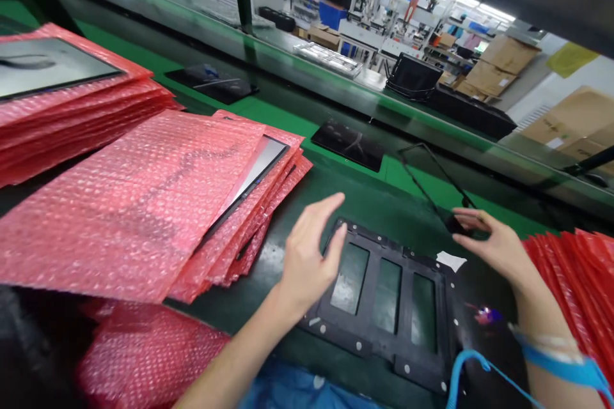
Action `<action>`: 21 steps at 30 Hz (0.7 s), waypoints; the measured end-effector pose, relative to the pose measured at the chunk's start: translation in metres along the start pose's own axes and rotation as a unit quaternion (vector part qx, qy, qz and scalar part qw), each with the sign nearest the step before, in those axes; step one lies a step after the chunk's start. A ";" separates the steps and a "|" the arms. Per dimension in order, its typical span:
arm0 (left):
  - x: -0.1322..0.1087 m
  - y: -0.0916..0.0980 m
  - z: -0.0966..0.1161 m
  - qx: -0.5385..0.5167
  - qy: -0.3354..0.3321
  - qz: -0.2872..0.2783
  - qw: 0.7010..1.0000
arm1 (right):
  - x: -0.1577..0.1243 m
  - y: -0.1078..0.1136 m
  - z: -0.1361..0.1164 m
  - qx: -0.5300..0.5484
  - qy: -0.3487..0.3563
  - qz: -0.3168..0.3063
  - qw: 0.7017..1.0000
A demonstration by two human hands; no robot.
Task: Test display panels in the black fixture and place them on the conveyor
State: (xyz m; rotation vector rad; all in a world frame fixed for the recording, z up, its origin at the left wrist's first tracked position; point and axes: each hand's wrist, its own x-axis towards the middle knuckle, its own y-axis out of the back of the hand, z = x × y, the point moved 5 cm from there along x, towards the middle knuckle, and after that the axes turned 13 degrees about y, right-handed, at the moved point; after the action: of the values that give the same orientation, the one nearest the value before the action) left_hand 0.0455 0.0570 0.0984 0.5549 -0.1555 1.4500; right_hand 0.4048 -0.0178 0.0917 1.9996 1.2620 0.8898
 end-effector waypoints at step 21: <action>-0.065 0.218 -0.101 0.360 0.259 0.314 0.839 | -0.167 -0.048 -0.042 -0.127 0.334 -0.134 0.924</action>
State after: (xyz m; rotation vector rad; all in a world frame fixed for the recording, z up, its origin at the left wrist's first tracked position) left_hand -0.1961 0.0481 0.0404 0.7226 0.7414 2.2662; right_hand 0.2935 -0.1484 0.0428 1.3075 1.6233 1.5746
